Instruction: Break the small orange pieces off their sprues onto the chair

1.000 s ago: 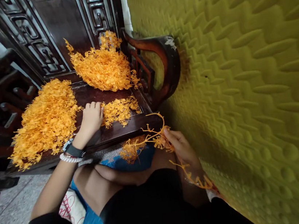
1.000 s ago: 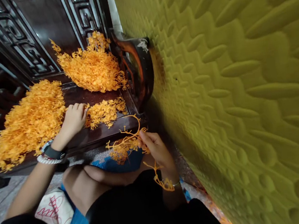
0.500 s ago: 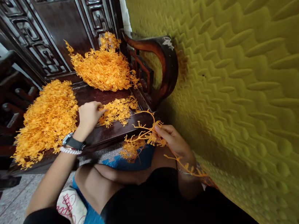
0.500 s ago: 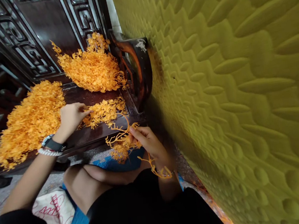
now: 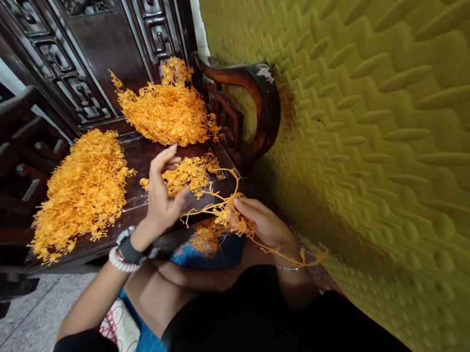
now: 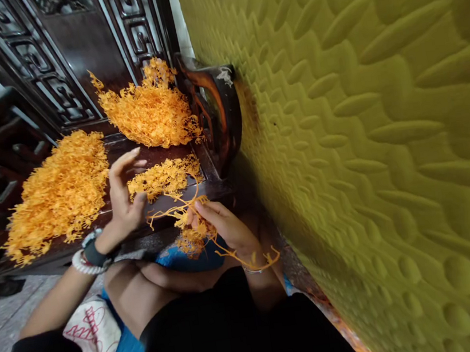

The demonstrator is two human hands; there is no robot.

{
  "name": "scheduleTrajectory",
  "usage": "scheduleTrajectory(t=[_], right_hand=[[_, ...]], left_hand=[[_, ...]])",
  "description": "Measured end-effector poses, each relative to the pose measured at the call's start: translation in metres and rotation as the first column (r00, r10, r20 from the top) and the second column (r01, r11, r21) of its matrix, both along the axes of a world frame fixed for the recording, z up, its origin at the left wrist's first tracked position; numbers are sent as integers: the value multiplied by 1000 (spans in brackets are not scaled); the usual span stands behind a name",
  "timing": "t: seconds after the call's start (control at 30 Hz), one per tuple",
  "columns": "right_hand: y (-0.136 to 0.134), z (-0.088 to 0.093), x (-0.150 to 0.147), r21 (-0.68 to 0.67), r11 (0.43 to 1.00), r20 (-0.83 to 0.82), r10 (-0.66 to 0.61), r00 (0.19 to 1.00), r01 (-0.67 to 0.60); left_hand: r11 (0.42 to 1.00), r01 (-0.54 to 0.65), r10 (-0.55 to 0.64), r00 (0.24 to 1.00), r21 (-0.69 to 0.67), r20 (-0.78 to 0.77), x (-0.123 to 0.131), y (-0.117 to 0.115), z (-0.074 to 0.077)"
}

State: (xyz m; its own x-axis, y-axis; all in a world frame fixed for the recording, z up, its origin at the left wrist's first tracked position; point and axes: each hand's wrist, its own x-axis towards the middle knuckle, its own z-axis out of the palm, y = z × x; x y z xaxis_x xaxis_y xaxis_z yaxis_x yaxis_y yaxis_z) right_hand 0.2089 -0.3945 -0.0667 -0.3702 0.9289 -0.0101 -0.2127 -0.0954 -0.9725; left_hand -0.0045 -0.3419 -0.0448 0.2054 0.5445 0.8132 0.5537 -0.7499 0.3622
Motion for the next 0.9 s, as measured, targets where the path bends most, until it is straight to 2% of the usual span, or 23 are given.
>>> scheduleTrajectory(t=[0.03, 0.1, 0.17, 0.23, 0.27, 0.33, 0.4, 0.47, 0.57, 0.63, 0.73, 0.8, 0.9], right_hand=[[0, -1, -4, 1, 1000, -6, -12, 1000, 12], [0, -4, -12, 37, 998, -3, -59, 998, 59], [-1, -5, -19, 99, 990, 12, -101, 995, 99], [-2, -5, -23, 134, 988, 39, -86, 995, 80], [-3, -4, -23, 138, 988, 51, -79, 996, 71], [-2, -1, -20, 155, 978, 63, -149, 987, 138], [-2, 2, -15, 188, 944, 51, -287, 957, 273], [-2, 5, -11, 197, 928, 38, -331, 943, 317], [-5, 6, -15, 197, 961, 47, -207, 977, 194], [-7, 5, -22, 197, 972, 40, -139, 989, 129], [-10, 0, -33, 91, 994, -44, -50, 998, 54], [-11, -4, -39, 6, 999, -108, -40, 993, 41], [-12, -11, -45, 11, 985, -124, -167, 978, 170]], left_hand=[[997, 9, -10, 1000, 77, 4, 6, -15, -2], [969, -7, 35, 993, 245, -109, 17, -44, -8], [964, -64, 127, 964, 259, -234, 25, -65, -14], [984, -122, 157, 936, 130, -314, 29, -74, -16], [992, -115, 126, 926, 54, -356, 28, -74, -15], [997, -30, -8, 889, -76, -457, 24, -70, -12], [974, 69, -166, 862, -214, -478, 16, -67, -10], [925, 99, -231, 913, -368, -337, 11, -70, -11], [868, 61, -125, 987, -493, -97, 16, -82, -19], [893, -30, -1, 998, -449, -67, 26, -87, -27], [946, -185, 169, 982, -266, -81, 40, -85, -34], [963, -205, 183, 974, -173, -133, 42, -78, -36], [980, -196, 184, 958, -36, -220, 34, -65, -39]])
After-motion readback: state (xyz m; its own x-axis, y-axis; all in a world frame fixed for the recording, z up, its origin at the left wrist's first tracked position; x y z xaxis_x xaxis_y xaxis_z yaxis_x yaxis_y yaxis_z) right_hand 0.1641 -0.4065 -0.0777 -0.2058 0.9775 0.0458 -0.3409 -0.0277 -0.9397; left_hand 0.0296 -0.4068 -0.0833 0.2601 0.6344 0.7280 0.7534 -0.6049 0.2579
